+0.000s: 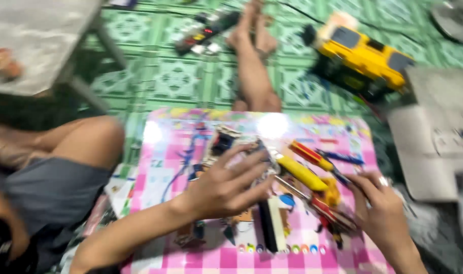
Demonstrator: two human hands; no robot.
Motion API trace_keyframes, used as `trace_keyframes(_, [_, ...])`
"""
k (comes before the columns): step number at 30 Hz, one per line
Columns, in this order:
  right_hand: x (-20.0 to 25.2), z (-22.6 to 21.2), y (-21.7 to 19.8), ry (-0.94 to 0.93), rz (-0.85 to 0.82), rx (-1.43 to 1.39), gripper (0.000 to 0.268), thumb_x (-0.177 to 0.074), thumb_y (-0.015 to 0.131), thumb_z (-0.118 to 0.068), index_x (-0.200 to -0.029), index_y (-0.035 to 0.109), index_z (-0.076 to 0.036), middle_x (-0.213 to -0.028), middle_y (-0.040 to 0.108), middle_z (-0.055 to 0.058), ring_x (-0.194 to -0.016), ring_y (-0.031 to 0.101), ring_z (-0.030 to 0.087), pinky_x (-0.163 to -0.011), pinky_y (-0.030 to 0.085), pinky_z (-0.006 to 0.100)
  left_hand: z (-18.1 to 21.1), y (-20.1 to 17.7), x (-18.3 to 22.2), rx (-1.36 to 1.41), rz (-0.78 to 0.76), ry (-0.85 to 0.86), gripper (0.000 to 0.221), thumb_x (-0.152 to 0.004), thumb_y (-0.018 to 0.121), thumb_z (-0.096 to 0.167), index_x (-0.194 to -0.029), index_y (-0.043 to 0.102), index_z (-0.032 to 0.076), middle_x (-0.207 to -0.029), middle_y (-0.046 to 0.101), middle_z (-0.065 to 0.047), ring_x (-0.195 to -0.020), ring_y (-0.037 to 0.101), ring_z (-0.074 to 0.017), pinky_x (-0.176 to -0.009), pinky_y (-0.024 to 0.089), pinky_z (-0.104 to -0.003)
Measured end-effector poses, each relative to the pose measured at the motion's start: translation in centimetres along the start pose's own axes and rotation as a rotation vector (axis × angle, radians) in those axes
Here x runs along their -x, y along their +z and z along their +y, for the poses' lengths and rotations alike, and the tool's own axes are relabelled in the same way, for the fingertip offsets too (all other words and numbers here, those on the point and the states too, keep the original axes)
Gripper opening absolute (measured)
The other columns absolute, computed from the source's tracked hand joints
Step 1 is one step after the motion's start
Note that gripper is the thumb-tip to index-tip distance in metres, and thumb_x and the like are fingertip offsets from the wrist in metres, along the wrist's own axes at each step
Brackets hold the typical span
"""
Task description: Assembling and wiring an electronic switch component on a circuit board using various tools.
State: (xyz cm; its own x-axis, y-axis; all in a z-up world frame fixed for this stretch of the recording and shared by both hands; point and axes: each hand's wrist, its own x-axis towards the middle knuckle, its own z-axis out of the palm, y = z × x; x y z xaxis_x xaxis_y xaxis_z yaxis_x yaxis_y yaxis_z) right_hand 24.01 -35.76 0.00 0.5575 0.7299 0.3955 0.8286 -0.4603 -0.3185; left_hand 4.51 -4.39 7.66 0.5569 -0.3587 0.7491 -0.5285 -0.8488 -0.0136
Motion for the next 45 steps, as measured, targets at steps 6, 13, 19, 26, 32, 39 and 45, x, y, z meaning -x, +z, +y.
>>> trace_keyframes(6, [0.6,-1.8,0.1,0.289,-0.201,-0.095,0.025,-0.096,0.061,-0.009,-0.117,0.071,0.000,-0.108,0.063,0.011,-0.090,0.067,0.028,-0.079,0.053,0.044,-1.1,0.3,2.2,0.004,-0.504,-0.068,0.006,-0.096,0.065,0.015,-0.094,0.066,0.009,-0.094,0.069,-0.011,-0.089,0.063,-0.0277,-0.082,0.051,-0.044])
trace_keyframes(13, [0.5,-2.1,0.7,0.234,-0.177,-0.033,0.030,-0.096,0.062,-0.008,-0.124,0.069,-0.002,-0.105,0.063,0.013,-0.094,0.064,0.031,-0.081,0.051,0.046,-1.6,0.9,3.1,0.020,-0.579,-0.139,0.009,-0.096,0.066,0.016,-0.090,0.063,0.010,-0.081,0.067,-0.006,-0.071,0.059,-0.0235,-0.066,0.044,-0.039])
trace_keyframes(19, [-0.6,-3.5,-1.0,-0.120,-0.174,0.046,0.033,-0.081,0.082,-0.033,-0.101,0.075,-0.007,-0.100,0.072,0.007,-0.082,0.072,0.022,-0.067,0.061,0.040,-2.3,1.7,4.2,0.039,-0.670,-0.202,0.015,-0.087,0.068,0.007,-0.100,0.067,0.012,-0.087,0.071,-0.005,-0.076,0.065,-0.0254,-0.067,0.048,-0.040])
trace_keyframes(26, [1.9,-1.6,0.0,-0.216,-0.435,0.439,0.042,-0.081,0.073,-0.056,-0.108,0.070,-0.024,-0.095,0.074,-0.004,-0.091,0.072,0.022,-0.068,0.060,0.042,-2.9,1.3,4.2,0.050,-0.667,-0.275,0.008,-0.088,0.069,0.005,-0.090,0.063,0.009,-0.080,0.069,-0.005,-0.066,0.065,-0.0218,-0.061,0.054,-0.038])
trace_keyframes(32, [1.9,-0.4,-4.0,-0.022,-0.487,0.481,0.062,-0.070,0.074,-0.059,-0.128,0.061,-0.041,-0.103,0.078,-0.012,-0.090,0.077,0.015,-0.063,0.061,0.039,-3.0,2.1,4.5,0.048,-0.674,-0.214,0.017,-0.086,0.070,0.016,-0.100,0.062,0.011,-0.095,0.067,-0.007,-0.086,0.062,-0.0269,-0.064,0.047,-0.041])
trace_keyframes(39, [-1.7,-4.4,-10.5,0.193,-0.044,-0.119,0.042,-0.066,0.091,-0.011,-0.104,0.076,-0.007,-0.095,0.077,0.007,-0.083,0.074,0.014,-0.085,0.056,0.025,-3.4,3.5,5.2,0.071,-0.739,-0.150,0.044,-0.082,0.067,0.013,-0.126,0.068,0.020,-0.091,0.065,-0.005,-0.082,0.062,-0.0282,-0.063,0.045,-0.044])
trace_keyframes(45, [-2.1,-3.3,-4.8,0.002,0.331,-0.501,0.057,-0.093,0.065,-0.008,-0.139,0.035,0.009,-0.102,0.065,0.035,-0.088,0.070,0.035,-0.071,0.056,0.034,-3.9,1.8,5.0,0.152,-0.747,-0.174,0.017,-0.080,0.078,0.025,-0.089,0.065,0.017,-0.089,0.063,-0.001,-0.089,0.058,-0.0250,-0.064,0.040,-0.042])
